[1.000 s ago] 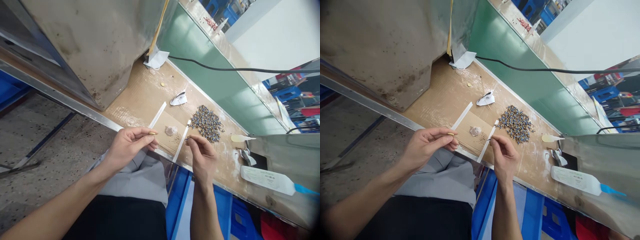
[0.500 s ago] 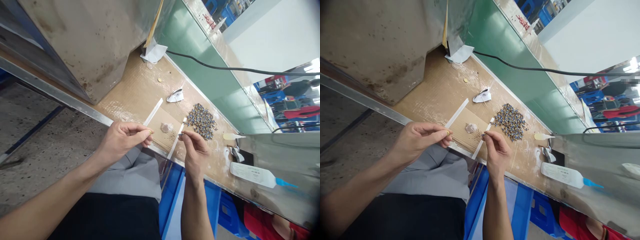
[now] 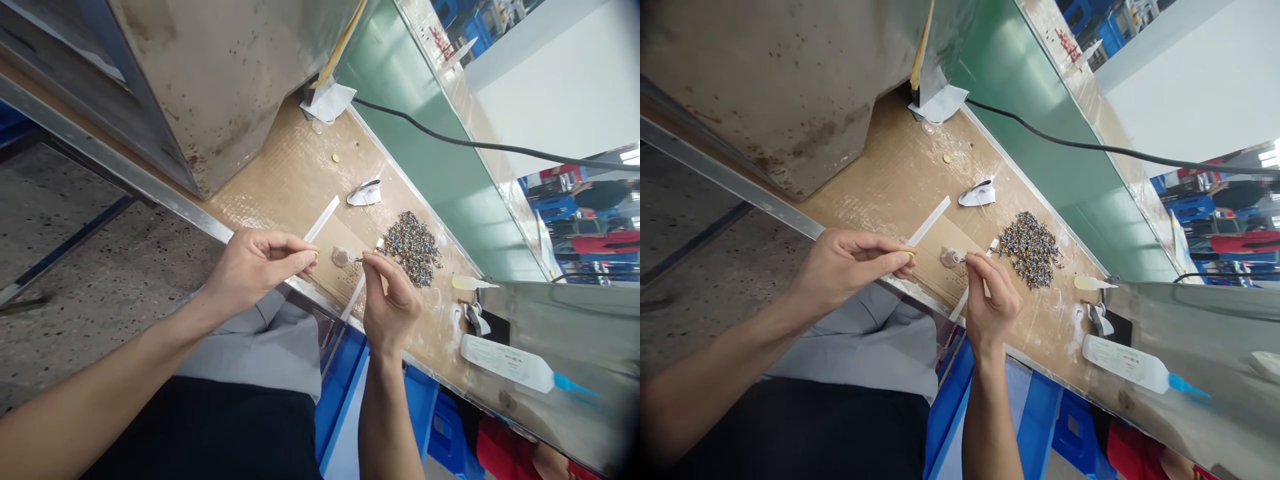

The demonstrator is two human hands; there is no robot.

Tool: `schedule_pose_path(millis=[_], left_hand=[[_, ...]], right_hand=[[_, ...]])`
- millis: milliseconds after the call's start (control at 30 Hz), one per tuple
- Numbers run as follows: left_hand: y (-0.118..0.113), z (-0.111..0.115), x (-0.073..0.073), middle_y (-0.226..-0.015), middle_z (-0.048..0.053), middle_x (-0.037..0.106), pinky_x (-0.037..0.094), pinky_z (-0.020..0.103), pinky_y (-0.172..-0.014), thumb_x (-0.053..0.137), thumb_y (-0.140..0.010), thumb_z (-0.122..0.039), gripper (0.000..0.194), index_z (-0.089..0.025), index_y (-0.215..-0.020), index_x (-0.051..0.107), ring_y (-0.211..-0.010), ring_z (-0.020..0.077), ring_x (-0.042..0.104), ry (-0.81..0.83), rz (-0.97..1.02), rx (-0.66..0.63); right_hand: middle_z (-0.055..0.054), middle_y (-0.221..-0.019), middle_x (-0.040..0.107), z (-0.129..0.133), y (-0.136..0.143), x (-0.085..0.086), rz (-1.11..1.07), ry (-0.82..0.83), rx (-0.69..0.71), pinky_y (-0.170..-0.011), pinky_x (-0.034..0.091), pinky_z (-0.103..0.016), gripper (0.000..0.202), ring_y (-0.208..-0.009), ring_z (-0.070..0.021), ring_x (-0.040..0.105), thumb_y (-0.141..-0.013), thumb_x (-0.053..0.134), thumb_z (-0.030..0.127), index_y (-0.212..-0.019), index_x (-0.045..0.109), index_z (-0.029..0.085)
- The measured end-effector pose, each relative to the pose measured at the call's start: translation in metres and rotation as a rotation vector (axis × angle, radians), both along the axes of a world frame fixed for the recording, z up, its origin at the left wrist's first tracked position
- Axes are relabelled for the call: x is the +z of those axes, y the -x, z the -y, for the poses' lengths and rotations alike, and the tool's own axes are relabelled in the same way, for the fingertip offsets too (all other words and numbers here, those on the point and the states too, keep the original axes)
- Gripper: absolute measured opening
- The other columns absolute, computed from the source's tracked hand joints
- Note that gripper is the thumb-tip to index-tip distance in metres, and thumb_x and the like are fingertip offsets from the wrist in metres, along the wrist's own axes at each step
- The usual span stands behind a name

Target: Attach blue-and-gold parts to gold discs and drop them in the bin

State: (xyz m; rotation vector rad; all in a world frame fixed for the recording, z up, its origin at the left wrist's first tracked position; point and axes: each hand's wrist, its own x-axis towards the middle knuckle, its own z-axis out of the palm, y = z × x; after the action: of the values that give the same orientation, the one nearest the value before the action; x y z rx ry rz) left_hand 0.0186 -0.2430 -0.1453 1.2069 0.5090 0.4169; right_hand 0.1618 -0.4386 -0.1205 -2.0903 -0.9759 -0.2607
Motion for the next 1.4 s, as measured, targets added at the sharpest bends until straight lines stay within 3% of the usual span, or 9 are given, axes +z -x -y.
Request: schedule_pose_path(millis=[100, 300, 467, 600, 700, 800, 1133, 1400], left_hand=[[-0.001, -0.001, 0.001, -0.082, 0.002, 0.087, 0.074, 0.028, -0.073, 0.089, -0.092, -0.023, 0.004, -0.022, -0.095, 0.091, -0.075, 0.0207, 0.086, 0.035, 0.005, -0.001], [0.002, -0.001, 0.000, -0.099, 0.002, 0.090, 0.073, 0.025, -0.083, 0.088, -0.097, -0.026, 0.021, -0.025, -0.118, 0.091, -0.086, 0.0181, 0.086, 0.011, 0.002, -0.037], [0.003, -0.001, 0.001, -0.095, 0.002, 0.090, 0.073, 0.024, -0.084, 0.089, -0.099, -0.026, 0.009, -0.021, -0.107, 0.085, -0.087, 0.0182, 0.088, 0.072, -0.004, -0.060], [0.003, -0.002, -0.002, -0.098, 0.003, 0.090, 0.075, 0.030, -0.086, 0.086, -0.103, -0.028, 0.014, -0.020, -0.111, 0.077, -0.089, 0.0210, 0.089, 0.157, 0.026, -0.077], [0.003, -0.002, -0.003, -0.102, 0.005, 0.091, 0.076, 0.033, -0.089, 0.086, -0.104, -0.030, 0.021, -0.021, -0.122, 0.083, -0.091, 0.0225, 0.089, 0.141, 0.065, -0.079], [0.004, -0.001, -0.004, -0.102, 0.006, 0.091, 0.077, 0.034, -0.087, 0.088, -0.102, -0.031, 0.021, -0.021, -0.121, 0.089, -0.090, 0.0236, 0.090, 0.115, 0.064, -0.064], [0.003, -0.001, -0.001, -0.096, 0.003, 0.091, 0.076, 0.035, -0.087, 0.086, -0.104, -0.038, 0.025, -0.023, -0.124, 0.085, -0.087, 0.0232, 0.089, 0.090, 0.002, -0.080], [0.004, 0.003, -0.002, -0.112, 0.004, 0.090, 0.074, 0.038, -0.101, 0.081, -0.108, -0.038, 0.026, -0.025, -0.131, 0.083, -0.108, 0.0245, 0.088, 0.041, -0.008, -0.086]], right_hand=[[-0.002, -0.116, 0.087, -0.001, 0.000, 0.000, 0.023, 0.022, -0.004, -0.106, 0.068, -0.048, 0.014, -0.111, -0.0253, 0.083, -0.112, 0.075, 0.026, -0.115, 0.087, 0.032], [-0.003, -0.114, 0.086, -0.005, 0.000, 0.001, 0.148, 0.060, 0.011, -0.102, 0.070, -0.044, 0.014, -0.107, -0.0231, 0.084, -0.113, 0.072, 0.024, -0.115, 0.086, 0.028], [-0.004, -0.114, 0.086, -0.007, 0.000, 0.002, 0.262, 0.081, 0.059, -0.099, 0.070, -0.041, 0.017, -0.103, -0.0209, 0.084, -0.112, 0.072, 0.017, -0.116, 0.085, 0.027], [-0.004, -0.113, 0.086, -0.005, -0.001, 0.003, 0.302, 0.058, 0.037, -0.098, 0.069, -0.042, 0.017, -0.103, -0.0215, 0.084, -0.110, 0.074, 0.015, -0.116, 0.085, 0.028], [-0.004, -0.113, 0.086, -0.004, -0.003, 0.003, 0.304, 0.040, 0.010, -0.097, 0.068, -0.040, 0.019, -0.103, -0.0212, 0.083, -0.109, 0.075, 0.013, -0.116, 0.086, 0.027], [-0.003, -0.111, 0.086, -0.004, -0.006, 0.003, 0.294, 0.047, 0.016, -0.098, 0.067, -0.039, 0.018, -0.103, -0.0206, 0.082, -0.108, 0.076, 0.012, -0.114, 0.086, 0.026], [-0.004, -0.108, 0.086, -0.004, -0.004, 0.004, 0.234, 0.068, -0.026, -0.098, 0.068, -0.042, 0.014, -0.104, -0.0222, 0.083, -0.111, 0.073, 0.021, -0.111, 0.086, 0.025], [-0.004, -0.108, 0.086, -0.002, 0.004, 0.004, 0.189, 0.043, -0.055, -0.097, 0.068, -0.040, 0.012, -0.102, -0.0217, 0.083, -0.110, 0.075, 0.022, -0.111, 0.086, 0.025]])
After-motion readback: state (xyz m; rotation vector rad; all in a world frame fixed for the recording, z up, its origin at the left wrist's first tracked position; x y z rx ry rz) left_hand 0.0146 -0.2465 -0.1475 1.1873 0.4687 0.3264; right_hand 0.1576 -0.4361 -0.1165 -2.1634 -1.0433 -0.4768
